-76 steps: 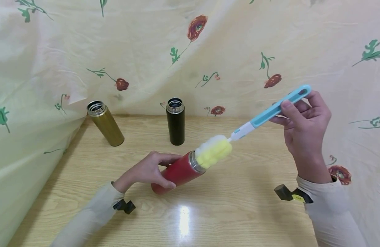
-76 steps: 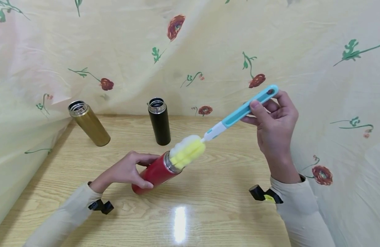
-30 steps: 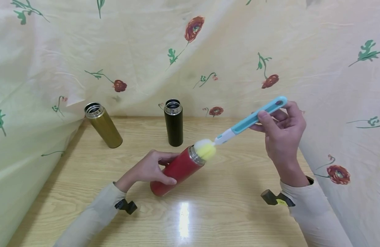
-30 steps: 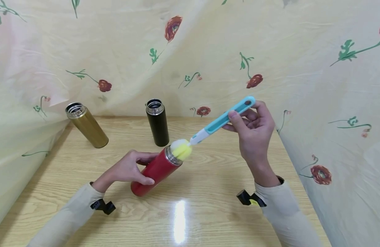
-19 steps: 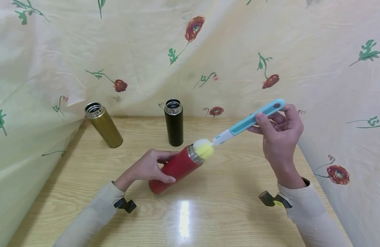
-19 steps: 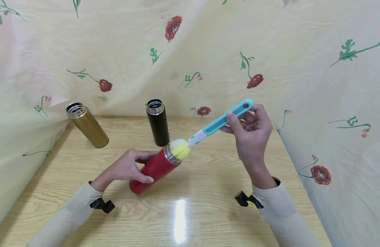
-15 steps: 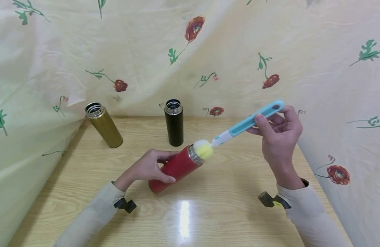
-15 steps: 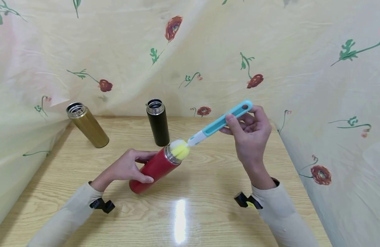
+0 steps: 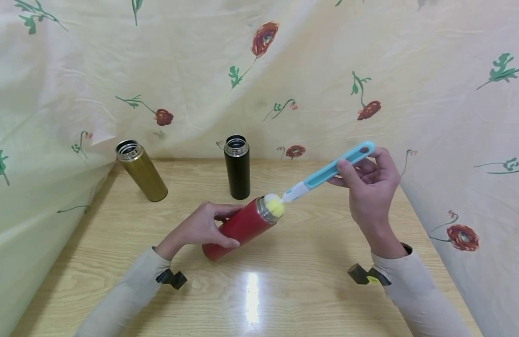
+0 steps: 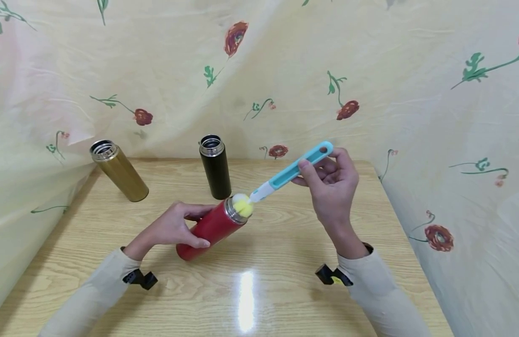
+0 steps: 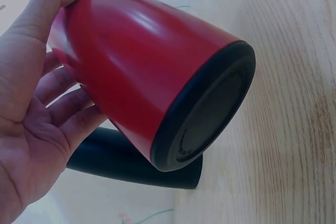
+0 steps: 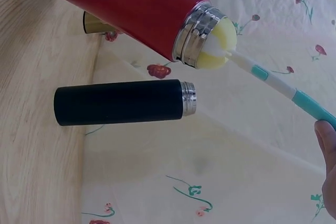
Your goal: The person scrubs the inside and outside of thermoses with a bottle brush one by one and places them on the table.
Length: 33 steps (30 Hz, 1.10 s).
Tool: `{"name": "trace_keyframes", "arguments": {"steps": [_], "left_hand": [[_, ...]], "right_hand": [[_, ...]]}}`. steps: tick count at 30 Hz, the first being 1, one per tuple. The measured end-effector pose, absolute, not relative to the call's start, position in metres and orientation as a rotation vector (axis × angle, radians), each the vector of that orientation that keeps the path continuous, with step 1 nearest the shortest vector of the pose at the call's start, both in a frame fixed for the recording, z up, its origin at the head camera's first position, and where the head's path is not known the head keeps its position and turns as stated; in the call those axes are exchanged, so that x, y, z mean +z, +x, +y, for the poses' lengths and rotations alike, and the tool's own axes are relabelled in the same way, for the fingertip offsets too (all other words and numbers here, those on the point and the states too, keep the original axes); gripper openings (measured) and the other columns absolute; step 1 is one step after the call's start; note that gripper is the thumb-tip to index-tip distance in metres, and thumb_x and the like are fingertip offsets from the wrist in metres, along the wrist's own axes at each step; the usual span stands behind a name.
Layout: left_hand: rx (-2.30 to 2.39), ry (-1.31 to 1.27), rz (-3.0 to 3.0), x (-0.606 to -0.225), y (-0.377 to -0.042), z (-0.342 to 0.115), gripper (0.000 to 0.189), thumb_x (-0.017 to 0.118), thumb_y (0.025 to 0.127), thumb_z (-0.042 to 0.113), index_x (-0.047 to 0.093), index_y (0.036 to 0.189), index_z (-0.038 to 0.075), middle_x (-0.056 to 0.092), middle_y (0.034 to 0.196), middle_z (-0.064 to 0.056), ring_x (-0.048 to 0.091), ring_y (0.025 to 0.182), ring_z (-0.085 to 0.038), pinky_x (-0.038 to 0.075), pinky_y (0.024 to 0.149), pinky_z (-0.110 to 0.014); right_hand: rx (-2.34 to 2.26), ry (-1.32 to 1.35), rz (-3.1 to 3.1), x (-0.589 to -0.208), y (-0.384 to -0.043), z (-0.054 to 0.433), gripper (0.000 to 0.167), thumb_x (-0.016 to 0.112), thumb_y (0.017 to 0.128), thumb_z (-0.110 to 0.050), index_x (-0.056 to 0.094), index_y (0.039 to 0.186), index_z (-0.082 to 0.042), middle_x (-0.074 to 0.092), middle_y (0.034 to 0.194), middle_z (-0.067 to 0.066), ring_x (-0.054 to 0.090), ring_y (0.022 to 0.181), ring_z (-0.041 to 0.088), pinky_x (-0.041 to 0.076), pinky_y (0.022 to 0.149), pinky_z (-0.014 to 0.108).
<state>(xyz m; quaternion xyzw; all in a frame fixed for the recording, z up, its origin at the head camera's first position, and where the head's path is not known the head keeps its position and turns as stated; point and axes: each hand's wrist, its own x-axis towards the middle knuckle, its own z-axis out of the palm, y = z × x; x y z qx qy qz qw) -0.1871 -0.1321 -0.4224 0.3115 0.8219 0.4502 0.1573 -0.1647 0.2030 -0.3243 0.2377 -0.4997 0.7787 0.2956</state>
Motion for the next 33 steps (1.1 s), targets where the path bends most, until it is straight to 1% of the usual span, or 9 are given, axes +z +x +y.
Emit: {"name": "trace_keyframes", "arguments": {"steps": [4, 10, 17, 23, 28, 33], "left_hand": [[1.287, 0.902, 2.353, -0.423, -0.188, -0.133, 0.079, 0.091, 0.076, 0.03, 0.058, 0.146, 0.014, 0.07, 0.129, 0.001, 0.068, 0.112, -0.018, 0.059, 0.092, -0.045], [1.261, 0.913, 2.367, -0.424, -0.187, -0.134, 0.079, 0.09, 0.077, 0.032, 0.057, 0.146, 0.014, 0.07, 0.129, 0.0, 0.068, 0.111, -0.017, 0.059, 0.091, -0.04], [1.247, 0.893, 2.368, -0.424, -0.189, -0.137, 0.079, 0.091, 0.076, 0.033, 0.058, 0.146, 0.018, 0.069, 0.13, 0.004, 0.068, 0.112, -0.014, 0.058, 0.091, -0.035], [1.261, 0.917, 2.355, -0.422, -0.189, -0.135, 0.078, 0.091, 0.076, 0.032, 0.058, 0.146, 0.017, 0.07, 0.129, 0.005, 0.068, 0.111, -0.014, 0.059, 0.091, -0.037], [1.295, 0.982, 2.303, -0.418, -0.191, -0.128, 0.078, 0.09, 0.077, 0.034, 0.058, 0.146, 0.017, 0.069, 0.129, 0.006, 0.068, 0.112, -0.014, 0.059, 0.091, -0.041], [1.285, 1.0, 2.316, -0.416, -0.191, -0.126, 0.077, 0.09, 0.077, 0.033, 0.058, 0.145, 0.015, 0.07, 0.127, 0.005, 0.068, 0.111, -0.012, 0.059, 0.091, -0.039]], "right_hand": [[2.059, 0.634, -1.347, -0.326, -0.165, 0.201, 0.02, 0.069, 0.086, 0.016, 0.058, 0.103, 0.014, 0.072, 0.082, 0.018, 0.076, 0.073, 0.025, 0.062, 0.06, 0.038], [2.047, 0.651, -1.37, -0.331, -0.165, 0.197, 0.017, 0.067, 0.087, 0.017, 0.058, 0.101, 0.014, 0.073, 0.083, 0.018, 0.076, 0.074, 0.025, 0.062, 0.06, 0.038], [2.045, 0.676, -1.39, -0.337, -0.164, 0.194, 0.019, 0.067, 0.087, 0.017, 0.059, 0.103, 0.012, 0.074, 0.084, 0.016, 0.077, 0.077, 0.024, 0.062, 0.062, 0.037], [2.012, 0.684, -1.504, -0.35, -0.164, 0.185, 0.018, 0.068, 0.088, 0.015, 0.059, 0.103, 0.011, 0.075, 0.086, 0.013, 0.076, 0.075, 0.021, 0.062, 0.063, 0.037], [1.972, 0.682, -1.712, -0.367, -0.16, 0.173, 0.019, 0.065, 0.089, 0.016, 0.052, 0.103, 0.016, 0.075, 0.09, 0.007, 0.076, 0.076, 0.018, 0.062, 0.064, 0.039], [1.986, 0.686, -1.697, -0.374, -0.16, 0.17, 0.021, 0.063, 0.09, 0.017, 0.047, 0.103, 0.02, 0.075, 0.09, 0.007, 0.075, 0.076, 0.017, 0.062, 0.064, 0.038]]}}
